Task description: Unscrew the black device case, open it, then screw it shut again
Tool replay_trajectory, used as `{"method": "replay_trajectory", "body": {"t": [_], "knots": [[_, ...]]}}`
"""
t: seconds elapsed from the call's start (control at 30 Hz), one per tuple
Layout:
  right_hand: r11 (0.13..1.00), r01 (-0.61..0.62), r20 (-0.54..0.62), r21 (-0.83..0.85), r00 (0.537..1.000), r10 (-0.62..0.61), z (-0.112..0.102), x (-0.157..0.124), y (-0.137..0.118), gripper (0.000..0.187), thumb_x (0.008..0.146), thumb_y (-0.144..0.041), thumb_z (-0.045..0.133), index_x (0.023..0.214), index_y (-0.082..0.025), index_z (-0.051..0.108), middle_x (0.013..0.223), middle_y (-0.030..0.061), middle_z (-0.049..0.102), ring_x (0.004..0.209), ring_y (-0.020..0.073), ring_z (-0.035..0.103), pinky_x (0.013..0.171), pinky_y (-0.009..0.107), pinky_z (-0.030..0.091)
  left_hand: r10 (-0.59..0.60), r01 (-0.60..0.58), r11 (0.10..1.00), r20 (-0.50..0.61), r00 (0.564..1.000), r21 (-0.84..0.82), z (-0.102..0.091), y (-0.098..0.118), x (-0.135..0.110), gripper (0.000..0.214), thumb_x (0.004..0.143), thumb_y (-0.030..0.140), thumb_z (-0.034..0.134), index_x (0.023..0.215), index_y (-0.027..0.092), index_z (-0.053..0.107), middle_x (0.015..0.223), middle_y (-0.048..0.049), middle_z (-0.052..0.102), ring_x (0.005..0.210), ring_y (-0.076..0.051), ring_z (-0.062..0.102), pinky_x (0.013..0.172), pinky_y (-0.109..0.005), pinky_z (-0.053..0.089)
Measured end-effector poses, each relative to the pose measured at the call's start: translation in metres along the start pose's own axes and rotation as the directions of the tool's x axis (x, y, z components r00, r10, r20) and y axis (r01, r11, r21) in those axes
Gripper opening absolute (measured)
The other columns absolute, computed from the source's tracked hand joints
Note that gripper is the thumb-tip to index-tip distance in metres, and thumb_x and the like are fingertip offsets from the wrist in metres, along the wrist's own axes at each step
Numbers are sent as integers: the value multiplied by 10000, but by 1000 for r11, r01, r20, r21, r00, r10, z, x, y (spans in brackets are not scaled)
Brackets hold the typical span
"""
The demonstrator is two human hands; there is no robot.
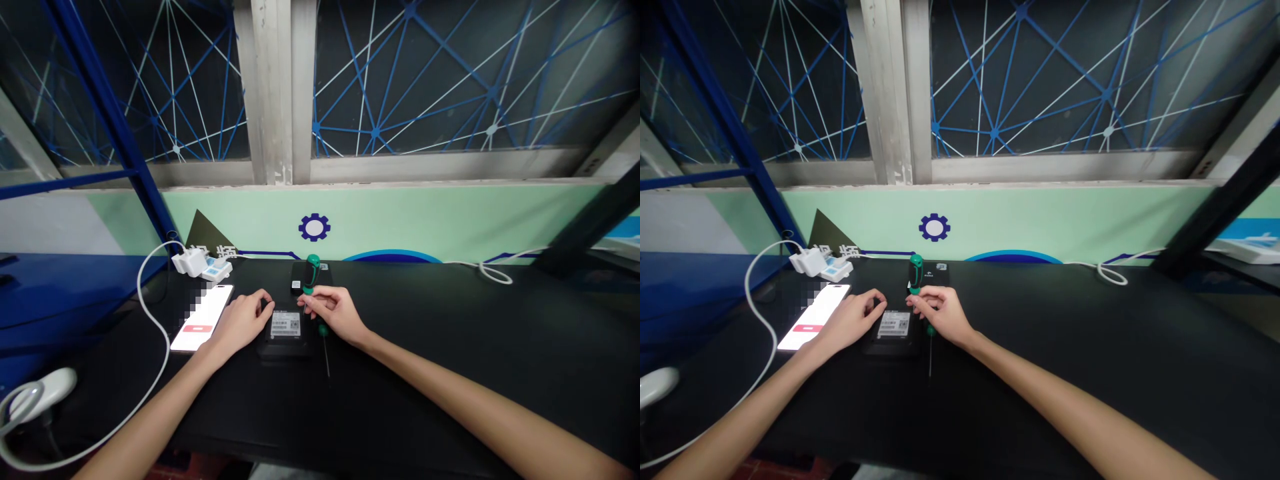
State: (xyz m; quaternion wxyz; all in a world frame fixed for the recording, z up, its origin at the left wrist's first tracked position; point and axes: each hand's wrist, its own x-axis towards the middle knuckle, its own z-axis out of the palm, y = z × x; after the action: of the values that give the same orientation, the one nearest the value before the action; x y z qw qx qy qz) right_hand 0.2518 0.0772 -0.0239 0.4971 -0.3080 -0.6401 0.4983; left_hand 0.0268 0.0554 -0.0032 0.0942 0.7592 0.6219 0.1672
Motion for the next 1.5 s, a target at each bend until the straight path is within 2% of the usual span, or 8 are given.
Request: {"method": "replay_trajectory", "body": {"t": [0.13, 0.37, 0.63, 1.23, 1.4, 1.5], "knots": [[1000, -23, -30, 0, 999, 23, 2, 0, -2, 369, 663, -493, 857, 699, -161, 699, 605, 14, 655, 551, 152, 625, 548, 281, 558, 2, -2, 1000, 3, 1000, 7, -1, 1, 0, 272, 969, 412, 444, 1014, 247, 654, 678, 6, 649, 617, -199, 607, 547, -280, 319], [998, -48, -46, 36, 998, 50, 3, 0, -3, 423, 592, -484, 900, 697, -174, 632, 637, 28, 701, 572, 170, 665, 546, 280, 561, 8, -8, 1000, -7, 1000, 15, 1, -1, 0, 248, 970, 394, 455, 1005, 247, 652, 669, 10, 645, 613, -193, 604, 555, -275, 315], [999, -37, -27, 20, 999, 38, 2, 0, -3, 405, 691, -498, 840, 701, -175, 595, 743, 80, 765, 599, 167, 680, 551, 264, 541, 4, -4, 1000, -5, 1000, 12, 0, 0, 1, 255, 971, 400, 453, 1006, 246, 652, 678, 8, 645, 613, -191, 604, 560, -278, 315], [1000, -4, -4, 13, 1000, 4, 1, -1, -2, 386, 761, -539, 771, 790, -160, 705, 797, 79, 746, 607, 145, 655, 563, 264, 561, -3, 2, 1000, 17, 1000, 20, -2, 1, -1, 257, 968, 402, 448, 1018, 246, 647, 678, 4, 643, 612, -193, 606, 558, -274, 323], [999, -38, -22, 25, 999, 38, 4, -1, -6, 411, 646, -526, 860, 758, -164, 701, 617, 16, 669, 535, 146, 637, 530, 269, 569, 2, -2, 999, 9, 1000, 38, 1, 3, -1, 241, 980, 388, 442, 1024, 252, 635, 666, 9, 634, 614, -195, 609, 561, -273, 315], [998, -59, -34, 38, 998, 60, 4, 1, -5, 450, 589, -542, 884, 727, -162, 688, 607, 20, 676, 520, 154, 647, 525, 279, 582, -8, 9, 997, -10, 1000, 80, 1, 5, -2, 245, 988, 382, 427, 1014, 246, 630, 693, -4, 641, 642, -202, 627, 560, -274, 305]]}}
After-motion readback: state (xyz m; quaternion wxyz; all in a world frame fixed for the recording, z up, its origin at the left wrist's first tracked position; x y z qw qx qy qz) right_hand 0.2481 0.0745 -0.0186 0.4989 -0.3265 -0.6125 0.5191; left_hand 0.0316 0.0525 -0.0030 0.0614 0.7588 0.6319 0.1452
